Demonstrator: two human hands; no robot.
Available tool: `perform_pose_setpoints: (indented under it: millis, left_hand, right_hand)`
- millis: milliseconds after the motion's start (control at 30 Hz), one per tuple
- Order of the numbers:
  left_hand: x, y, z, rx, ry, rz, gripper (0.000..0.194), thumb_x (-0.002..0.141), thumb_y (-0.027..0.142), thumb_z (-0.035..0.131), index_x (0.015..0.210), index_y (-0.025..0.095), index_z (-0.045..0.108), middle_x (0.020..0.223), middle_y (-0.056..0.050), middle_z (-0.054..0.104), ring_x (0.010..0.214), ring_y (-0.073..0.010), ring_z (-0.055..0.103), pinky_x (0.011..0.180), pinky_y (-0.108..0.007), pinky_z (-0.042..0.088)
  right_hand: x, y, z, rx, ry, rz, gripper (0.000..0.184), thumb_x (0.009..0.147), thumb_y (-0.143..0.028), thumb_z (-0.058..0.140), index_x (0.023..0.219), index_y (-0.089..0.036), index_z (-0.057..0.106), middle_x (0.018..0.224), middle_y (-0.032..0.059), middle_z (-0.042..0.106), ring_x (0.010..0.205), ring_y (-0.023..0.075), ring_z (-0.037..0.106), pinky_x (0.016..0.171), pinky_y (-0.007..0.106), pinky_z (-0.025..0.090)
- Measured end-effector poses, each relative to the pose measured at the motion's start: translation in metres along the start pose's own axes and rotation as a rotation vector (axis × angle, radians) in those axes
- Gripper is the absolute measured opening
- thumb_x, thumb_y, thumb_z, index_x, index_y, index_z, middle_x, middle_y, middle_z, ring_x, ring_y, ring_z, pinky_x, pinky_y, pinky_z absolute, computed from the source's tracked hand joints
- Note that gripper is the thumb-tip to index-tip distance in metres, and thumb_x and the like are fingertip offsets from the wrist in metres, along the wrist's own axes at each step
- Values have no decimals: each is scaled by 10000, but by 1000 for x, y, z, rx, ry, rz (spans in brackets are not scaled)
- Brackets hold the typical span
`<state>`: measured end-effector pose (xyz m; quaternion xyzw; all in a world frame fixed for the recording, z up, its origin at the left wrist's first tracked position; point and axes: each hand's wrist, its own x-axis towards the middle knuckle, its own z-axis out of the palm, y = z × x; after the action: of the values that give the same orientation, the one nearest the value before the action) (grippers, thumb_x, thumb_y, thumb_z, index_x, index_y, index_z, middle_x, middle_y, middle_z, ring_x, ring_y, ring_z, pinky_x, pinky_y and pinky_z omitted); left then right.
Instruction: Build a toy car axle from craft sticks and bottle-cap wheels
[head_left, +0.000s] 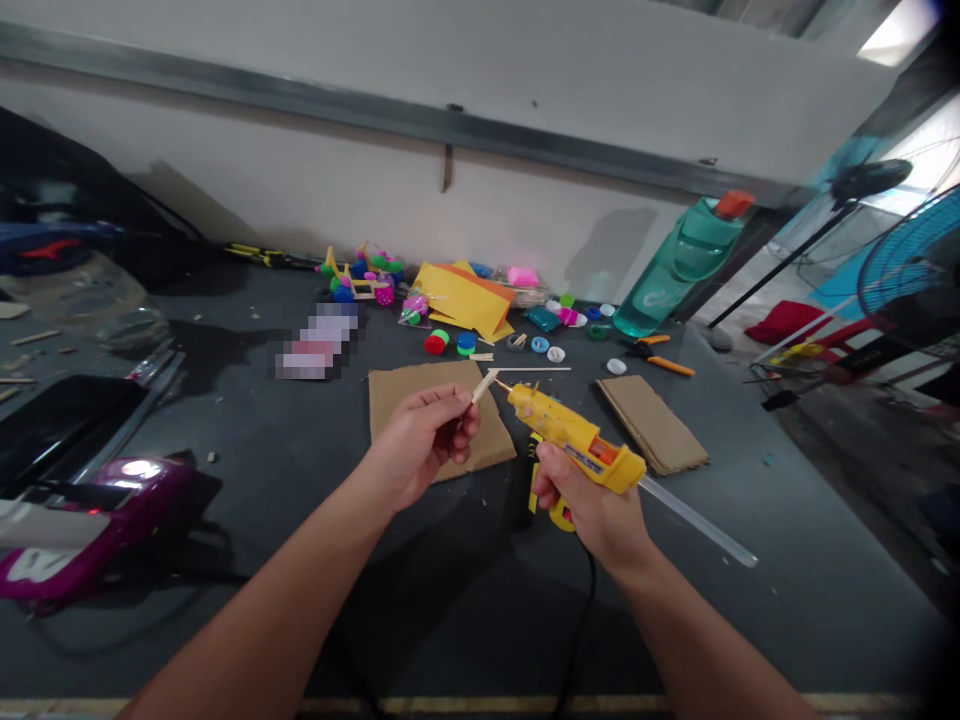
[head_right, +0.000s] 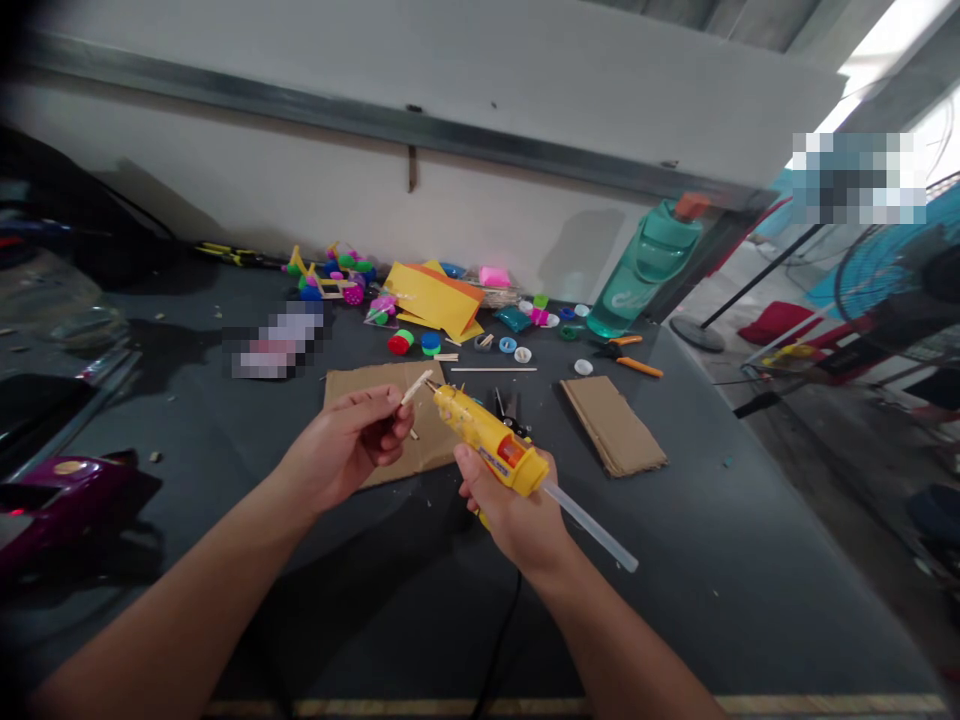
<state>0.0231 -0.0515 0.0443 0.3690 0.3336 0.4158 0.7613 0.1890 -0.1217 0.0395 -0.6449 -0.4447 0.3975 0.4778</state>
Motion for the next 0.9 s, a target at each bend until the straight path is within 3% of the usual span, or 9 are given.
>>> perform_pose_setpoints:
  millis: [333, 600, 900]
  left_hand:
    - [0, 2, -2, -97, -20, -74, 139, 787, 187, 570, 665, 119, 563, 588, 7, 460, 457, -43, 386, 390, -146, 290]
    - [1, 1, -3, -116, -41, -76, 138, 785, 202, 582, 679, 114, 574, 599, 8, 458, 467, -37, 394, 387, -130, 293]
    - [2, 0, -5, -144, 54, -76, 141, 780, 211, 607, 680, 112, 597, 588, 0, 499, 462, -43, 412, 390, -143, 321]
  right_hand:
    - [0, 8, -1, -47, -83, -58, 405, 748, -538, 591, 578, -170, 599, 521, 11, 607, 454, 101, 569, 506, 230, 483]
    - [-2, 8, 0, 5, -133, -84, 370, 757, -505, 612, 618, -162, 601, 538, 8, 609, 443, 96, 559, 452, 209, 468]
    - [-5, 6, -3, 60, -247, -140, 298, 756, -450, 629, 655, -169, 618, 525, -9, 589, 463, 96, 552, 452, 205, 460]
